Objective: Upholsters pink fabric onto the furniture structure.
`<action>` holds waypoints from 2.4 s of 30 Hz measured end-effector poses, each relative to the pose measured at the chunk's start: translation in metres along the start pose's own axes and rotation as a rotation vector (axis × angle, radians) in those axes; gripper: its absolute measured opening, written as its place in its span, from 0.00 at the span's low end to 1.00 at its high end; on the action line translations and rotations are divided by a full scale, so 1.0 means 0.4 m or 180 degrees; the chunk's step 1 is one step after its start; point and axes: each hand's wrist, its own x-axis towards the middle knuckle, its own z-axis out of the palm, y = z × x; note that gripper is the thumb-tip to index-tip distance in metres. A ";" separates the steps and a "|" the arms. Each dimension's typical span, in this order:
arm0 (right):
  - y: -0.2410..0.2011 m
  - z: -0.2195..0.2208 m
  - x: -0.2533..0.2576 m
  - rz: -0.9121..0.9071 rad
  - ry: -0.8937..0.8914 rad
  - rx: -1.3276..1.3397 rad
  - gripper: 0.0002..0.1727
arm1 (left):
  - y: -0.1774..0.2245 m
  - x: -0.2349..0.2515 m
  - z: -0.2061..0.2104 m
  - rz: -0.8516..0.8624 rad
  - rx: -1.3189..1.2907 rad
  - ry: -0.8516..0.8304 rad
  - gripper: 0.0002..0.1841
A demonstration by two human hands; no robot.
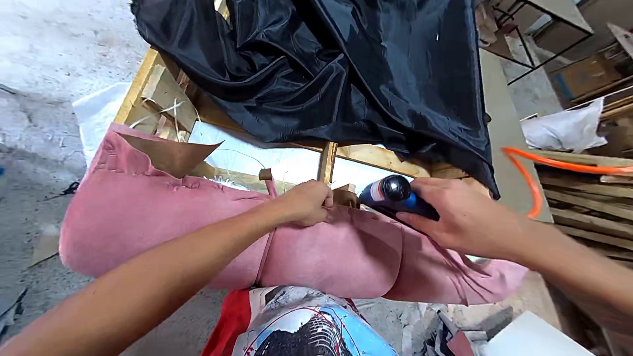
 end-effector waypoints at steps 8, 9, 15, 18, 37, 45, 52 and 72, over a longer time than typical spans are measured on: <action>-0.031 -0.039 0.180 0.1759 -0.1579 0.3011 0.52 | 0.012 0.031 0.062 -0.0615 -0.0232 0.0791 0.09; -0.029 -0.022 0.201 0.1888 -0.1654 0.3162 0.50 | 0.017 0.034 0.064 -0.0799 -0.0239 0.0733 0.10; -0.021 0.015 0.268 0.2338 -0.1576 0.3147 0.49 | 0.016 0.073 0.021 -0.1256 -0.0319 -0.0200 0.14; -0.009 0.007 0.300 0.2495 -0.1745 0.3067 0.46 | 0.006 0.080 0.014 -0.1077 -0.0180 -0.0440 0.12; -0.064 -0.027 0.341 0.3255 -0.1808 0.2950 0.47 | -0.049 0.113 -0.008 -0.0401 0.0213 -0.1027 0.20; -0.069 -0.035 0.359 0.3200 -0.1818 0.2822 0.47 | -0.050 0.106 -0.007 -0.0354 0.0319 -0.0994 0.17; -0.101 -0.021 0.380 0.3183 -0.1927 0.2654 0.47 | -0.058 0.103 0.000 -0.0518 0.0071 -0.0894 0.13; -0.113 -0.007 0.411 0.2507 -0.1968 0.3488 0.47 | -0.193 0.156 -0.075 -0.0733 0.0056 -0.0249 0.14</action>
